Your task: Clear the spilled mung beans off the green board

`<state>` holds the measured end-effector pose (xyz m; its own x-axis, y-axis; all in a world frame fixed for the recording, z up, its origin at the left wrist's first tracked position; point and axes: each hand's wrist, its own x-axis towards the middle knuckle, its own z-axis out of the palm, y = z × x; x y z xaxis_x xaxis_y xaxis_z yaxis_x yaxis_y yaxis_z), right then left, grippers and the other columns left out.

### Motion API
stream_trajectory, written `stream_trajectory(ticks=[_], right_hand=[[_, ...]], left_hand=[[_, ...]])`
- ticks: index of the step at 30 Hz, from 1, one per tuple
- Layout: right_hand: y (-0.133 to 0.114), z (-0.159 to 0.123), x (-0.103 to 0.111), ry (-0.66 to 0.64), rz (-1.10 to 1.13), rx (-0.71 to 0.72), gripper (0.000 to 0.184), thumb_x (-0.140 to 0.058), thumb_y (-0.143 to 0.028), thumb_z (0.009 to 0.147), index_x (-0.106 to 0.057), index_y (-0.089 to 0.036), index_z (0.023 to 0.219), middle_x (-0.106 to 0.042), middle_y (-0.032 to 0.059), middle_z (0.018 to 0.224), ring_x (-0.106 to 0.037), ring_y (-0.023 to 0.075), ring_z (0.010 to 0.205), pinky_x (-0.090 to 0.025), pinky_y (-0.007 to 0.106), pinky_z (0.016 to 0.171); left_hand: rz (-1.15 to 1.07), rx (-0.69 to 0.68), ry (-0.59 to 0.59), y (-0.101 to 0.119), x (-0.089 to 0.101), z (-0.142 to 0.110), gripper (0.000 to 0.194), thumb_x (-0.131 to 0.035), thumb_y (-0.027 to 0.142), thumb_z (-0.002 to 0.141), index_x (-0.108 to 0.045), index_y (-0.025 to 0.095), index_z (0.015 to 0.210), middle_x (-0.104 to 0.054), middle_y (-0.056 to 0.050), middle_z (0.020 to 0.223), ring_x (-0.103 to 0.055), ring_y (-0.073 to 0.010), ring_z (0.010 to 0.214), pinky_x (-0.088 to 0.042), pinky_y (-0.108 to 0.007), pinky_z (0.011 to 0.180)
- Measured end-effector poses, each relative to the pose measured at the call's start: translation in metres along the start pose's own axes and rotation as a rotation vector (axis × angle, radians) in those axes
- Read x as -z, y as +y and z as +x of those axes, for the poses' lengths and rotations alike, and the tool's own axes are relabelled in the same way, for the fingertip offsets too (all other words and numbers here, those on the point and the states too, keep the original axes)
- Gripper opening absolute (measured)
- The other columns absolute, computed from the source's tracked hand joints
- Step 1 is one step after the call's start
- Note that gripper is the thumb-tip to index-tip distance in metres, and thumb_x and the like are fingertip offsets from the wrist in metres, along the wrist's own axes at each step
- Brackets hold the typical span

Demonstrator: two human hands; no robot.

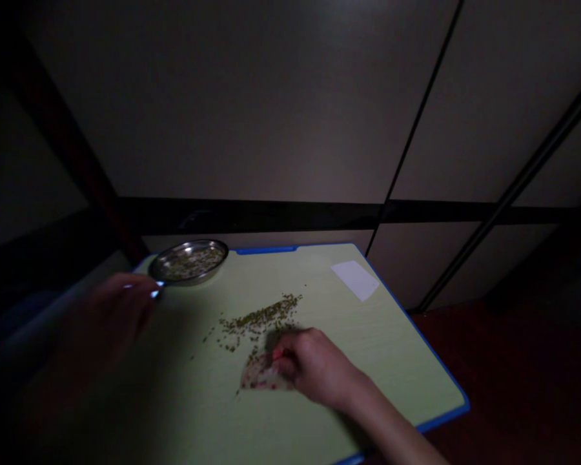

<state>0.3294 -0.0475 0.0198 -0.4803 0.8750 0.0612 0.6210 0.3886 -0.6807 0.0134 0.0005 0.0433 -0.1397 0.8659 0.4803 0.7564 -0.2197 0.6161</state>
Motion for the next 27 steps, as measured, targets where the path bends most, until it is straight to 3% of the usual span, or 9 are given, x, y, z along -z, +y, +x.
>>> stream_trajectory(ticks=[2, 5, 10, 14, 17, 22, 27], right_hand=[[0.009, 0.014, 0.004, 0.029, -0.043, 0.001, 0.012, -0.061, -0.011, 0.083, -0.069, -0.018, 0.084, -0.066, -0.0009, 0.072, -0.053, 0.0113, 0.064, -0.038, 0.024, 0.060], [0.021, 0.031, 0.015, 0.085, -0.112, -0.007, 0.011, -0.058, -0.013, 0.087, -0.068, -0.017, 0.082, -0.065, 0.0004, 0.071, -0.052, 0.0122, 0.064, -0.038, 0.025, 0.060], [0.020, 0.054, 0.031, 0.132, -0.156, 0.031, 0.013, -0.056, -0.016, 0.091, -0.068, -0.018, 0.087, -0.070, 0.0031, 0.079, -0.058, 0.0146, 0.069, -0.040, 0.026, 0.064], [0.005, 0.076, 0.022, 0.203, -0.391, 0.122, 0.013, -0.056, -0.019, 0.093, -0.068, -0.018, 0.092, -0.072, 0.0072, 0.088, -0.062, 0.0182, 0.078, -0.041, 0.028, 0.069], [-0.002, 0.084, 0.007, 0.182, -0.611, 0.229, 0.015, -0.053, -0.018, 0.095, -0.068, -0.018, 0.092, -0.072, 0.0087, 0.091, -0.062, 0.0209, 0.084, -0.042, 0.032, 0.075], [-0.006, 0.057, -0.007, 0.114, -0.730, 0.333, 0.015, -0.053, -0.019, 0.096, -0.066, -0.019, 0.088, -0.071, 0.0052, 0.085, -0.061, 0.0212, 0.081, -0.043, 0.034, 0.076], [-0.011, 0.012, 0.007, 0.111, -0.600, 0.286, 0.021, -0.049, -0.019, 0.099, -0.067, -0.018, 0.089, -0.069, 0.0071, 0.082, -0.060, 0.0218, 0.080, -0.044, 0.035, 0.074]], left_hand=[[-0.012, -0.008, -0.034, 0.000, -0.011, 0.004, 0.041, -0.040, 0.057, 0.092, -0.060, 0.022, 0.086, -0.053, 0.006, 0.055, -0.051, -0.0135, 0.050, -0.039, -0.028, 0.048], [0.026, -0.008, -0.081, -0.004, -0.020, 0.005, 0.038, -0.040, 0.057, 0.091, -0.059, 0.023, 0.088, -0.057, 0.005, 0.058, -0.054, -0.0150, 0.053, -0.039, -0.028, 0.051], [0.032, 0.035, -0.073, -0.016, -0.017, 0.000, 0.036, -0.041, 0.057, 0.091, -0.058, 0.025, 0.093, -0.055, 0.006, 0.057, -0.053, -0.0157, 0.051, -0.037, -0.029, 0.052], [0.025, 0.045, -0.085, -0.021, -0.015, -0.002, 0.035, -0.043, 0.056, 0.090, -0.058, 0.025, 0.091, -0.056, 0.006, 0.058, -0.053, -0.0154, 0.052, -0.036, -0.029, 0.052], [0.030, 0.045, -0.084, -0.020, -0.015, -0.003, 0.036, -0.043, 0.056, 0.090, -0.059, 0.024, 0.091, -0.054, 0.006, 0.057, -0.052, -0.0148, 0.052, -0.037, -0.028, 0.052], [0.009, 0.013, -0.100, -0.014, -0.013, -0.005, 0.035, -0.042, 0.053, 0.092, -0.059, 0.023, 0.090, -0.054, 0.007, 0.058, -0.052, -0.0135, 0.053, -0.037, -0.027, 0.055], [0.021, 0.004, -0.104, -0.014, -0.010, -0.006, 0.034, -0.043, 0.052, 0.093, -0.060, 0.023, 0.089, -0.055, 0.006, 0.060, -0.052, -0.0130, 0.054, -0.036, -0.026, 0.055]])
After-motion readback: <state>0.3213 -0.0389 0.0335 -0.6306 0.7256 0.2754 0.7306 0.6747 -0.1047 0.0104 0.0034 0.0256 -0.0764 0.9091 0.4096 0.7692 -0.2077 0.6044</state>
